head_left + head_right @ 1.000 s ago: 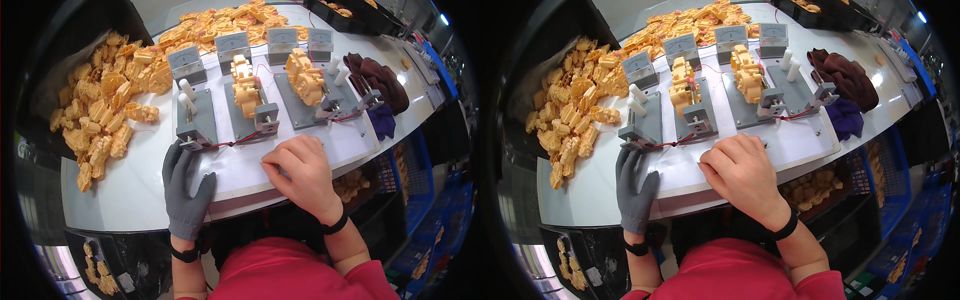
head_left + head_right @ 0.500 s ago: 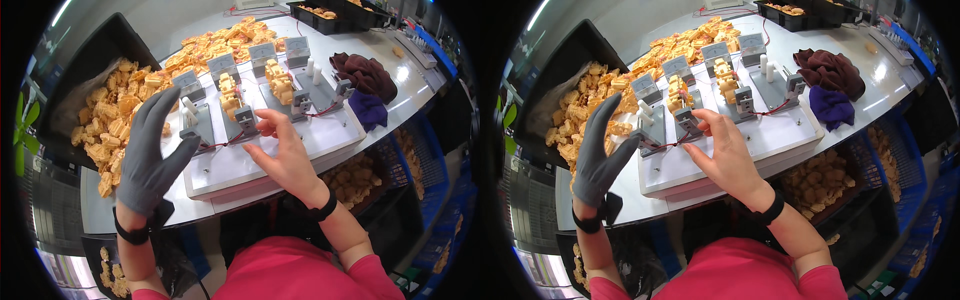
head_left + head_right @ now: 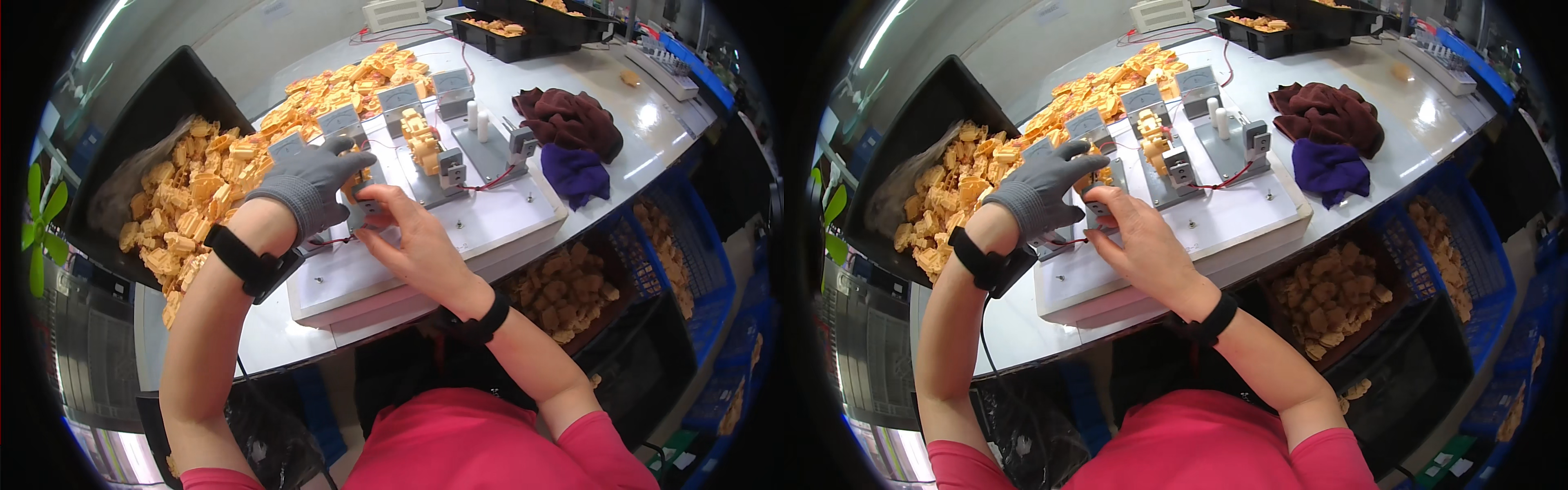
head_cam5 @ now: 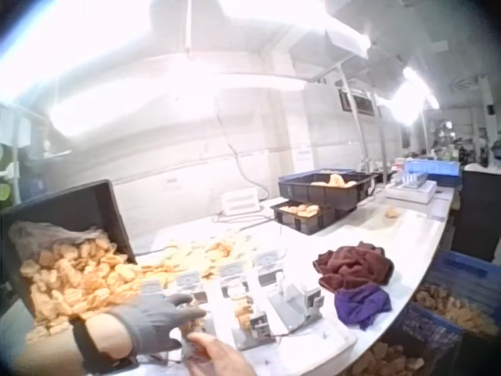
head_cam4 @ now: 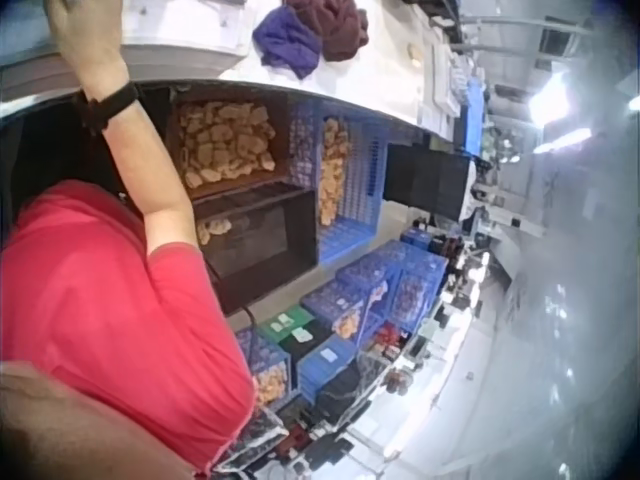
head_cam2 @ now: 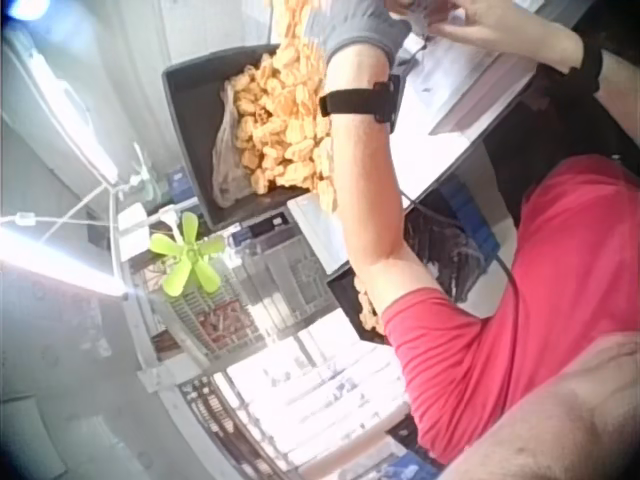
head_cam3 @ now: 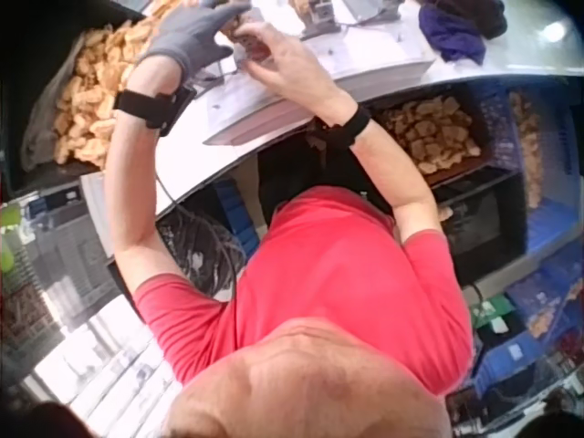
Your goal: The person places yellow plastic components into a gray metal jig on a white workbench. They manipulate the parts within the jig, occasionally removing and repositioning them. The person also handles a pile of similar plastic parts on the table and places some into a blue crate.
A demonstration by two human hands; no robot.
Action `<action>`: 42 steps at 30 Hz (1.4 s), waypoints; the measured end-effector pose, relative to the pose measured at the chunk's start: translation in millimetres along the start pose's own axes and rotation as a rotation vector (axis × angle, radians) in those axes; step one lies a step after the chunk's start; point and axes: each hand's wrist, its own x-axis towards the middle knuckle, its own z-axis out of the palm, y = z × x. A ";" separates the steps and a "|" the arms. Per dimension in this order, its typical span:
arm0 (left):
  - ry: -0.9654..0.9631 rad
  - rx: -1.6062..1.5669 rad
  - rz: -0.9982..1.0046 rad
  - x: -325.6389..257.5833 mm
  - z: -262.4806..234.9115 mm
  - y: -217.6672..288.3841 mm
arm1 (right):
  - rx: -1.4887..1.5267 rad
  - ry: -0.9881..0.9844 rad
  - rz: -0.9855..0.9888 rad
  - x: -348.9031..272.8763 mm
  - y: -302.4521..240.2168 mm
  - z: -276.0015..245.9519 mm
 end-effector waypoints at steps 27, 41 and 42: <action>-0.009 -0.883 0.206 -105.2 44.4 134.2 | -0.190 -0.107 0.228 -161.4 -58.2 -136.1; 0.792 -0.559 -0.435 -165.2 146.9 18.4 | -1.035 0.527 1.282 -581.2 4.8 -368.5; 0.804 -0.586 -0.487 -167.9 157.9 17.7 | -0.965 0.492 1.149 -548.6 12.6 -375.6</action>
